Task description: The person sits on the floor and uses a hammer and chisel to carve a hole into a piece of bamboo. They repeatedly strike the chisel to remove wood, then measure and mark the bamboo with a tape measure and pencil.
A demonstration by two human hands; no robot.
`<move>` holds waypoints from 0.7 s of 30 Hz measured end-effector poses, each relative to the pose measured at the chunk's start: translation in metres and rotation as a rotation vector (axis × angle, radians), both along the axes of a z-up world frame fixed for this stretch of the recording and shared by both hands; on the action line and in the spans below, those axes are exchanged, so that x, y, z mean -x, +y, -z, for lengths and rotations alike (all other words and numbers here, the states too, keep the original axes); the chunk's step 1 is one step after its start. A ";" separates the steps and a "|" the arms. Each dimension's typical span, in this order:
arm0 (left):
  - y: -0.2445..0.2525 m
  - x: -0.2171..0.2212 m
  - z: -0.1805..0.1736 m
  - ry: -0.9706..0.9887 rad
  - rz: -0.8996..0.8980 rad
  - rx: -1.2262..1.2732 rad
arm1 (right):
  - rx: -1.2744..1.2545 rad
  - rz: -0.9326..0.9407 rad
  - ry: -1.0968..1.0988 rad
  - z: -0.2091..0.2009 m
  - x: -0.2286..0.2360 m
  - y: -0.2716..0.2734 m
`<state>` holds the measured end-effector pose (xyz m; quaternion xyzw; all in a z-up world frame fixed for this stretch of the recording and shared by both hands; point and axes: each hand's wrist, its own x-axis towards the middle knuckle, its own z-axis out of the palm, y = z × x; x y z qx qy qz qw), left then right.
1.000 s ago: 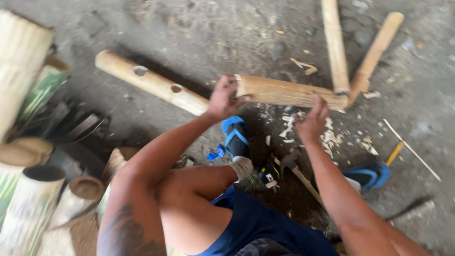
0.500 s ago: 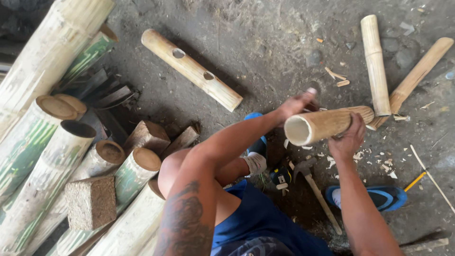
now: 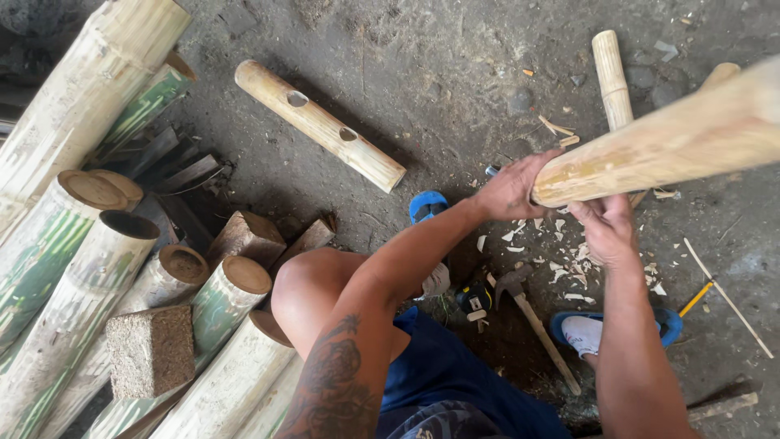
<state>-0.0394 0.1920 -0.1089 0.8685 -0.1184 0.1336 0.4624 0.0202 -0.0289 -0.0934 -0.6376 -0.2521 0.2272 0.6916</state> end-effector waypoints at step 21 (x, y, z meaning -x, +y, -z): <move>0.033 0.023 0.015 0.118 -0.249 -0.910 | -0.583 0.324 0.899 0.073 0.052 0.028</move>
